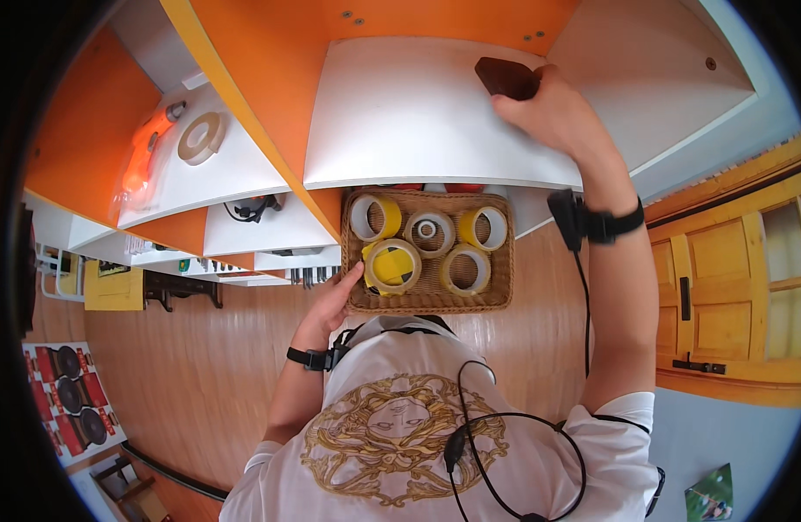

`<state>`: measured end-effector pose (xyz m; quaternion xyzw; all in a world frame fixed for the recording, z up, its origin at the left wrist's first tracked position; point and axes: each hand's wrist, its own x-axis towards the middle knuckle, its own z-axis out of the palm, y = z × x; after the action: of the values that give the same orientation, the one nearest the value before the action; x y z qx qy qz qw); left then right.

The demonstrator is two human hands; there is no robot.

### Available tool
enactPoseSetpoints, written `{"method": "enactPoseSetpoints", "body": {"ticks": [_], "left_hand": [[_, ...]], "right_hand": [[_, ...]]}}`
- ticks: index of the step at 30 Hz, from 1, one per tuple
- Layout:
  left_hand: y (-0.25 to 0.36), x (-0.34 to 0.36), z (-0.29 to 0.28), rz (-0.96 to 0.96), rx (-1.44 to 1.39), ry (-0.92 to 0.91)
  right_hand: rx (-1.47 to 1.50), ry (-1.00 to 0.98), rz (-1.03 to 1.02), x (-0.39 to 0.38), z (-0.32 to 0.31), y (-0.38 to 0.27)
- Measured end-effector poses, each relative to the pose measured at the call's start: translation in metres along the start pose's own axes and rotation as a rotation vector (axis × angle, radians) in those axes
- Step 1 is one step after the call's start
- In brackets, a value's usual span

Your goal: The person picks up a wicker tray and walks to a shelf to collect several spray paint cans, placing them into the tray. They then carry the tray to a wooden table and arrange the cans on the surface. Finally, the person returns to the shelf with the empty tray and fills it with multiple rolls of yellow and clear tape.

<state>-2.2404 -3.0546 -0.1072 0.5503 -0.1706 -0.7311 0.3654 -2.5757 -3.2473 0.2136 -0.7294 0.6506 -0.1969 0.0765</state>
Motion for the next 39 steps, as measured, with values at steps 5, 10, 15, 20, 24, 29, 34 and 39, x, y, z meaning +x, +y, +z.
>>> {"method": "enactPoseSetpoints", "body": {"ticks": [5,10,15,20,24,29,34,39], "left_hand": [[0.001,0.001,0.004,-0.015,-0.028,-0.006],[0.013,-0.006,0.011,-0.04,-0.075,-0.031],[0.013,-0.003,0.008,-0.021,-0.015,-0.066],[0.017,-0.002,0.012,-0.029,-0.015,-0.033],[0.021,-0.009,0.015,-0.028,-0.077,-0.04],[0.015,0.002,0.006,-0.069,-0.075,-0.056],[0.015,0.001,0.006,-0.044,-0.074,-0.043],[0.016,0.002,0.008,-0.073,-0.054,-0.028]], "right_hand": [[0.408,0.069,-0.106,-0.111,0.005,-0.023],[0.395,0.086,-0.11,-0.183,0.039,-0.009],[0.54,0.064,0.014,-0.213,0.073,0.001],[0.228,0.029,0.051,-0.216,0.132,0.023],[0.198,0.023,0.064,-0.24,0.168,0.043],[0.117,-0.005,0.041,-0.258,0.198,0.056],[0.081,0.018,-0.036,-0.26,0.211,0.064],[0.076,0.006,-0.136,-0.265,0.212,0.072]]}}
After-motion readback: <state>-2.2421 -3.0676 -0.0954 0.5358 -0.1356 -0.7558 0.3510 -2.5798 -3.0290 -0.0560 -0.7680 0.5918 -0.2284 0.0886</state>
